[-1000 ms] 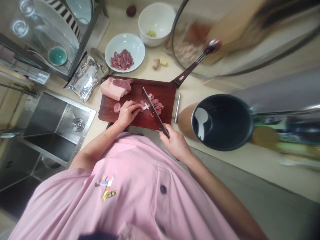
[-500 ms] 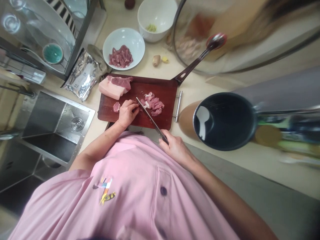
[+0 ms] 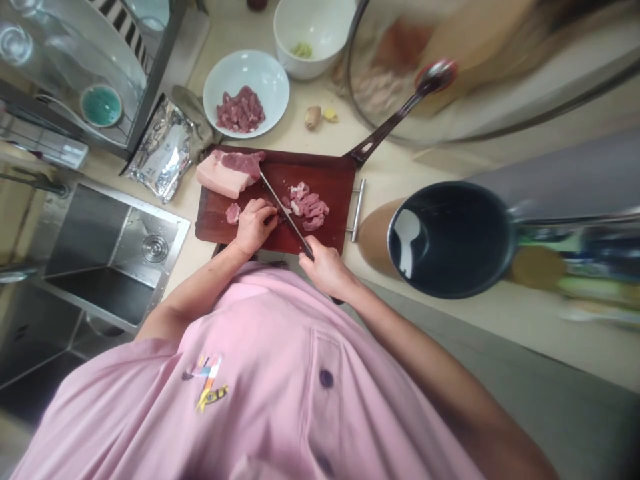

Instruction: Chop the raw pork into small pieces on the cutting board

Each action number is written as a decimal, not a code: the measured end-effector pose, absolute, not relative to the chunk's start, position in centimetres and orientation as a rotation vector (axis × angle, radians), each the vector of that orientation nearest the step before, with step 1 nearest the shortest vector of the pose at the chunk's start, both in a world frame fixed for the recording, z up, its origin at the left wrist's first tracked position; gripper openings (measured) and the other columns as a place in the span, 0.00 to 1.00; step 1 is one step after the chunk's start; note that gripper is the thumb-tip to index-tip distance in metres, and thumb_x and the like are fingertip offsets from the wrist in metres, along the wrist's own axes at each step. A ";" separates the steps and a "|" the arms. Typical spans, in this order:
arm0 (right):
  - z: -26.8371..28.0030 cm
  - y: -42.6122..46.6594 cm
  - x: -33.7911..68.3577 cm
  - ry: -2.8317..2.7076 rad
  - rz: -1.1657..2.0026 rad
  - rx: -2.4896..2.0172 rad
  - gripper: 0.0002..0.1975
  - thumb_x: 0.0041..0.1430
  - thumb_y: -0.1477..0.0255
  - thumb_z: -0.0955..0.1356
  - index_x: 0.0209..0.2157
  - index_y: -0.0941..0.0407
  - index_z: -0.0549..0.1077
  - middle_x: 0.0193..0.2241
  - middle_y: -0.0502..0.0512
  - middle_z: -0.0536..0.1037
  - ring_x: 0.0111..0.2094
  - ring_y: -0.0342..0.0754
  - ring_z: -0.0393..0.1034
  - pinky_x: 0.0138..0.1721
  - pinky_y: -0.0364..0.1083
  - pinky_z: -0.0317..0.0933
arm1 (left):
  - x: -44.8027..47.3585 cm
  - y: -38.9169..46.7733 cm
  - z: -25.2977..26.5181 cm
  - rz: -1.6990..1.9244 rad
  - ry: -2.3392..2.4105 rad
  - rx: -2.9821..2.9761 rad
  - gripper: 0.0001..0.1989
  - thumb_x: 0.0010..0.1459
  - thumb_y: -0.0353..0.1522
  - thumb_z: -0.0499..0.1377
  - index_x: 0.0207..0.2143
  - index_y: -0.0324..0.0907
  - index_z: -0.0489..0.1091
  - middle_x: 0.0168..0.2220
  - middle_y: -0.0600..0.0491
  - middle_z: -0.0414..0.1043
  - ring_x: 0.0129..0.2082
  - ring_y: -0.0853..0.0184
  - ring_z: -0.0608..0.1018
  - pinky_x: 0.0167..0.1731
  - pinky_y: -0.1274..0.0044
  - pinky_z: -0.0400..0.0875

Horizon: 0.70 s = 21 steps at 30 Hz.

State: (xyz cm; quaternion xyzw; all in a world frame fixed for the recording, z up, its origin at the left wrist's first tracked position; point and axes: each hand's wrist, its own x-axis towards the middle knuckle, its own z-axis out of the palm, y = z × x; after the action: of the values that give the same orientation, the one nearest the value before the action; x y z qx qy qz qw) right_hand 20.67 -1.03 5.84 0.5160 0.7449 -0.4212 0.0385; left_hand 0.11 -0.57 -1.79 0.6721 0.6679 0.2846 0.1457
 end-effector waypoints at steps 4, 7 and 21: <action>5.8 -2.1 22.5 2.267 -1.284 1.552 0.11 0.56 0.70 0.60 0.40 0.55 0.68 0.22 0.51 0.72 0.22 0.47 0.65 0.26 0.43 0.54 | 0.1 -0.5 -2.1 0.786 1.955 1.931 0.03 0.57 0.29 0.59 0.32 0.41 0.73 0.34 0.51 0.72 0.39 0.64 0.71 0.41 0.72 0.68; 5.5 -1.7 22.7 2.284 -1.310 1.573 0.10 0.56 0.69 0.60 0.38 0.54 0.68 0.22 0.51 0.72 0.24 0.47 0.66 0.27 0.43 0.55 | 0.0 -0.4 -2.1 0.774 1.962 1.917 0.03 0.57 0.29 0.59 0.32 0.41 0.73 0.35 0.51 0.71 0.39 0.64 0.71 0.42 0.72 0.68; 7.9 -0.8 25.9 2.357 -1.443 1.893 0.15 0.61 0.62 0.59 0.44 0.54 0.67 0.23 0.53 0.74 0.23 0.49 0.68 0.26 0.47 0.62 | 1.2 2.0 -0.7 0.499 1.970 1.903 0.11 0.54 0.26 0.58 0.41 0.40 0.71 0.40 0.47 0.66 0.36 0.63 0.73 0.39 0.72 0.70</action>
State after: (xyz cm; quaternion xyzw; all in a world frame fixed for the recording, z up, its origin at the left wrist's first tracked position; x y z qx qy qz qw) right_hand 25.85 -0.83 7.86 0.5621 0.6999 -0.4283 -0.1040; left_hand 1.23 2.02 -0.74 0.6726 0.6963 0.1764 0.1776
